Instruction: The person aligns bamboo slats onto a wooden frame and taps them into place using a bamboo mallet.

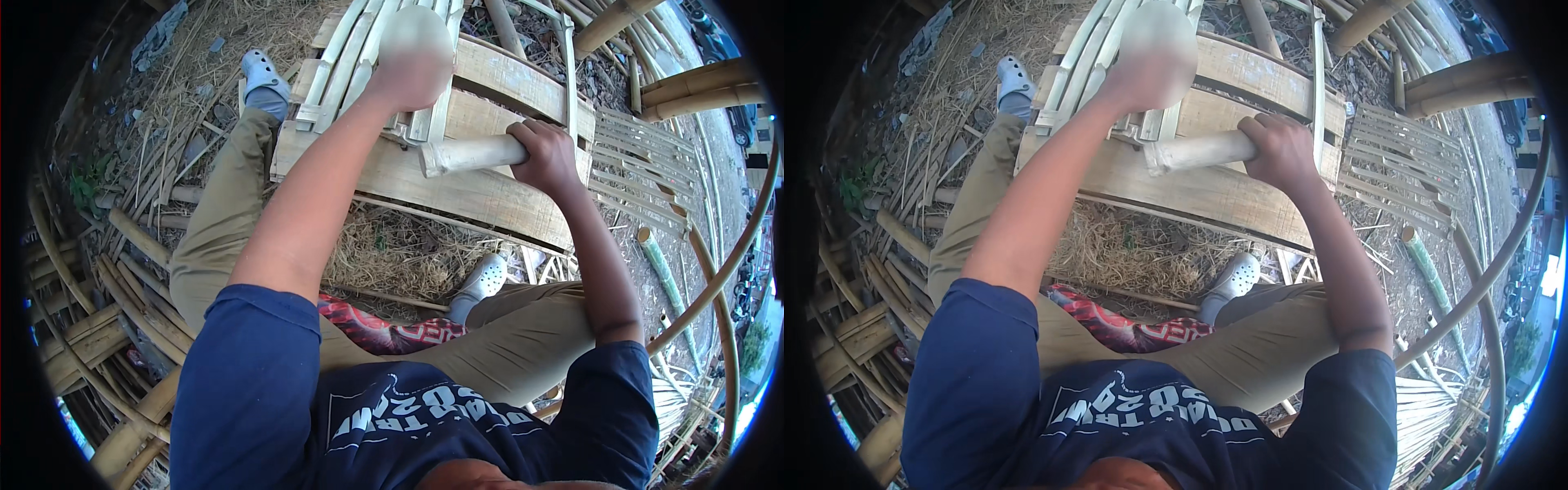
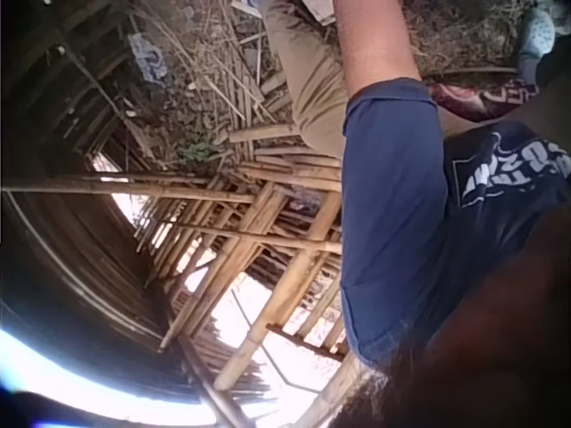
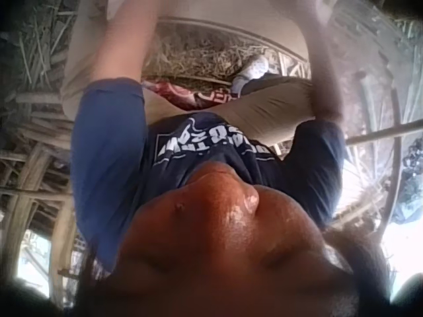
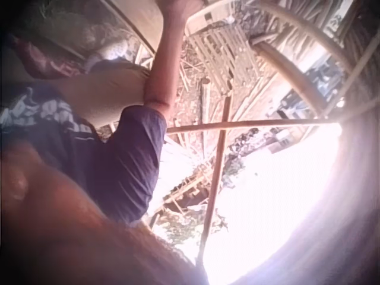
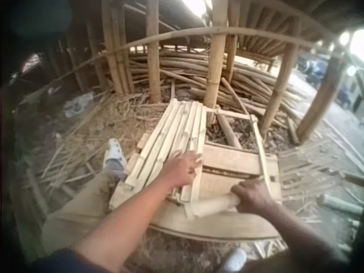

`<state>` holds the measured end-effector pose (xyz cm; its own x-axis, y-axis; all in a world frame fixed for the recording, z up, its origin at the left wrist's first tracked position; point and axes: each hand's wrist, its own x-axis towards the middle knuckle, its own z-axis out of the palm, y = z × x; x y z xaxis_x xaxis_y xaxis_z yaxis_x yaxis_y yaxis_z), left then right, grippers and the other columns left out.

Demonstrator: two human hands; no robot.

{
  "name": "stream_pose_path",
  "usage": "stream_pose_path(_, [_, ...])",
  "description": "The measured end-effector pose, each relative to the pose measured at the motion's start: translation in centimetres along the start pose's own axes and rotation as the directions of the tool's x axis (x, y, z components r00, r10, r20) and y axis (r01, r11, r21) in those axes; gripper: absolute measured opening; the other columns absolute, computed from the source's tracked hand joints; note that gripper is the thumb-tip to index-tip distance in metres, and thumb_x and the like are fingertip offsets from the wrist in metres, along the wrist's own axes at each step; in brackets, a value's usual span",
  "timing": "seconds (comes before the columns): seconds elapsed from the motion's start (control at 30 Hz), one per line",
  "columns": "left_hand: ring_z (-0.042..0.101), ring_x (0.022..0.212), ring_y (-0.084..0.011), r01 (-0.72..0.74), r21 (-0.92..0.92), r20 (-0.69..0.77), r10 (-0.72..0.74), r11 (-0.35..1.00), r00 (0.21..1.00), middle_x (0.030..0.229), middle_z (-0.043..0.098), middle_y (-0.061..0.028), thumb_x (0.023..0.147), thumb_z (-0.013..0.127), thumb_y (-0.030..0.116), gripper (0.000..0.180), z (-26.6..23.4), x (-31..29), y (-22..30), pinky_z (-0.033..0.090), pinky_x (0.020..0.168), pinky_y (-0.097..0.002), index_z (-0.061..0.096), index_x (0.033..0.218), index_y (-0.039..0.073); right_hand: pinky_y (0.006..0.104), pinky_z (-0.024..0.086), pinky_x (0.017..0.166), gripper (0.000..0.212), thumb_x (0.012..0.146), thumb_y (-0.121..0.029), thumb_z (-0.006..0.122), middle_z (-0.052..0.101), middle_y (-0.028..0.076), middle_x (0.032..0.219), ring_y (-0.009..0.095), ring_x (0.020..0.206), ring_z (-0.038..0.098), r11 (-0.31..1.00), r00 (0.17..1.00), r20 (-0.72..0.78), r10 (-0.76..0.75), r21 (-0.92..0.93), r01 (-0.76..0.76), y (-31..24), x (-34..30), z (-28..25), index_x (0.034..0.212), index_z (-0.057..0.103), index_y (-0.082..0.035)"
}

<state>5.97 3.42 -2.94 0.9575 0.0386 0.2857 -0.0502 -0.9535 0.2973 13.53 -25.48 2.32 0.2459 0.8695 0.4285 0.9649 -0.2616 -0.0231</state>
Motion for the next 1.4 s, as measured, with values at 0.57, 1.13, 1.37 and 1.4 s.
stream_pose_path(0.57, [0.042,0.15,-0.0143,-0.019,0.054,-0.014,0.02,0.998,1.0,0.156,0.055,0.0074,0.101,0.062,0.032,0.037,0.7,0.0,0.1,0.026,0.129,-0.0433,0.069,0.137,0.031,0.0416,0.049,0.057,0.027,0.058,-0.01,0.074,0.055,0.002,0.068,0.026,0.065,0.063,0.998,0.998,-0.007,-0.066,0.011,0.066,1.0,-1.1,0.5,0.08,0.058,-0.013])
stream_pose_path(1.13, [0.042,0.15,-0.0143,0.011,-0.067,-0.024,-0.013,0.998,1.0,0.156,0.055,0.0107,0.094,0.063,0.023,0.038,0.8,0.0,-0.2,0.022,0.131,-0.0442,0.074,0.13,0.03,0.0466,0.056,0.072,0.03,0.078,-0.011,0.075,0.071,0.014,0.089,0.033,0.084,0.072,0.929,0.925,0.134,0.356,0.052,-0.365,-3.4,-0.1,-3.5,0.105,0.065,-0.005])
stream_pose_path(1.37, [0.033,0.156,-0.016,0.053,0.079,0.008,-0.054,0.995,0.999,0.158,0.052,0.0132,0.091,0.051,0.016,0.05,-0.1,-0.3,0.2,0.01,0.134,-0.0505,0.073,0.132,0.033,0.0486,0.056,0.085,0.066,0.089,-0.035,0.079,0.07,0.028,0.104,0.039,0.094,0.072,0.188,0.384,0.762,0.521,0.337,-0.923,-12.3,-1.9,-6.6,0.131,0.052,0.008])
stream_pose_path(1.4, [0.033,0.156,-0.0156,0.054,0.039,0.01,-0.055,0.998,0.998,0.158,0.052,0.0134,0.092,0.052,0.016,0.049,0.2,0.1,0.2,0.01,0.134,-0.0504,0.073,0.133,0.033,0.0491,0.055,0.085,0.065,0.089,-0.036,0.078,0.07,0.029,0.103,0.041,0.094,0.072,0.284,0.455,0.692,0.56,0.356,-0.891,-12.6,-3.4,-5.3,0.129,0.053,0.008])
